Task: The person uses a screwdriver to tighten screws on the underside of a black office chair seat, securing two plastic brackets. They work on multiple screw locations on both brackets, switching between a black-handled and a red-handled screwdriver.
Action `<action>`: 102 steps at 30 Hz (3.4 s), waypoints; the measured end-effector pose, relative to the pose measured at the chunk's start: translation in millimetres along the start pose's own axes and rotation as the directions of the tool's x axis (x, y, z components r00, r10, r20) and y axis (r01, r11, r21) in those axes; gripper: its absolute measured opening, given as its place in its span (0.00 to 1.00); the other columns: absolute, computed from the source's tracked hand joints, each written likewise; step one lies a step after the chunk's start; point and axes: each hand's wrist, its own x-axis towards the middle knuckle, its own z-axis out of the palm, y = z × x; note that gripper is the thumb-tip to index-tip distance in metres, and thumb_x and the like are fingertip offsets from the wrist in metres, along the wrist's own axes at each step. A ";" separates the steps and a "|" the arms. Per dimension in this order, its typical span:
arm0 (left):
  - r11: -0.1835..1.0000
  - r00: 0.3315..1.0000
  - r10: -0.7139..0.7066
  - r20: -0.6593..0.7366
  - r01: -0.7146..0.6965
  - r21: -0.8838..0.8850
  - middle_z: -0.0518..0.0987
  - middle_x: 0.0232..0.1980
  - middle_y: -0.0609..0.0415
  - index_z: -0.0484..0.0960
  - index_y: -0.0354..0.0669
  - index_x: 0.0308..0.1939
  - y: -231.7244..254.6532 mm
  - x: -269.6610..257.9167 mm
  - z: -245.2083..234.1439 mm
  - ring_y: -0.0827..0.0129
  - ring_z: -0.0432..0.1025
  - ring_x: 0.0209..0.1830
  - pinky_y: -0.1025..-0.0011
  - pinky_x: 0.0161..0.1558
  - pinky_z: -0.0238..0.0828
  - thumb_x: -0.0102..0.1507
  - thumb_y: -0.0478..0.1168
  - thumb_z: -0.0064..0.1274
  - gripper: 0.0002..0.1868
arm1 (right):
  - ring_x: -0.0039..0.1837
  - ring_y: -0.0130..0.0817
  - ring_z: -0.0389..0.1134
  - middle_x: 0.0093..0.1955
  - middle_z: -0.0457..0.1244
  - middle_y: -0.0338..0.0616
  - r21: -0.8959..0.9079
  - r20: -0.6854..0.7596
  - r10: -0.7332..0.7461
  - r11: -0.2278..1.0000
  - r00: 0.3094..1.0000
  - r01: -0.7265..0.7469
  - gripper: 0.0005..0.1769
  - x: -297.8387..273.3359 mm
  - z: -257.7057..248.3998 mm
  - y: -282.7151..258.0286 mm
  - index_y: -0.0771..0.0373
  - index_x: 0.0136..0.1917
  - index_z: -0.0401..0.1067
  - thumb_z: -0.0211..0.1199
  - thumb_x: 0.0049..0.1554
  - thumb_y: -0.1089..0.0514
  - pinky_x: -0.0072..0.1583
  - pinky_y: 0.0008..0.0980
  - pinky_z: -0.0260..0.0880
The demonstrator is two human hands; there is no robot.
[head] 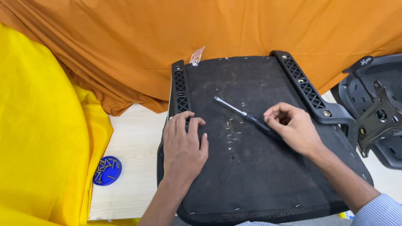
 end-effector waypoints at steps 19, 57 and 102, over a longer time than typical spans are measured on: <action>0.983 0.978 -0.130 0.160 0.148 -0.105 0.72 0.63 0.47 0.75 0.44 0.61 60.4 45.1 51.1 0.56 0.65 0.68 0.55 0.70 0.59 0.65 0.46 0.52 0.21 | 0.53 0.47 0.71 0.55 0.66 0.61 -0.243 -0.115 0.234 0.936 0.965 -0.256 0.35 81.9 -101.5 100.8 0.72 0.60 0.70 0.71 0.55 0.40 0.56 0.43 0.71; 0.865 0.892 -0.443 -0.089 0.451 0.221 0.78 0.44 0.47 0.84 0.45 0.48 -10.4 54.5 -1.7 0.57 0.72 0.48 0.58 0.49 0.63 0.68 0.57 0.48 0.21 | 0.29 0.32 0.69 0.39 0.68 0.51 0.342 0.282 0.480 0.759 0.831 -0.555 0.36 84.5 -102.2 106.8 0.81 0.62 0.66 0.65 0.57 0.45 0.33 0.28 0.72; 0.666 0.759 0.568 0.318 -0.197 -0.720 0.80 0.54 0.59 0.85 0.49 0.46 148.8 39.9 54.9 0.64 0.72 0.64 0.62 0.72 0.66 0.57 0.34 0.59 0.13 | 0.32 0.32 0.71 0.37 0.70 0.45 0.607 0.420 0.464 0.496 0.780 -0.621 0.14 68.5 -101.7 122.4 0.64 0.48 0.75 0.66 0.55 0.51 0.36 0.31 0.75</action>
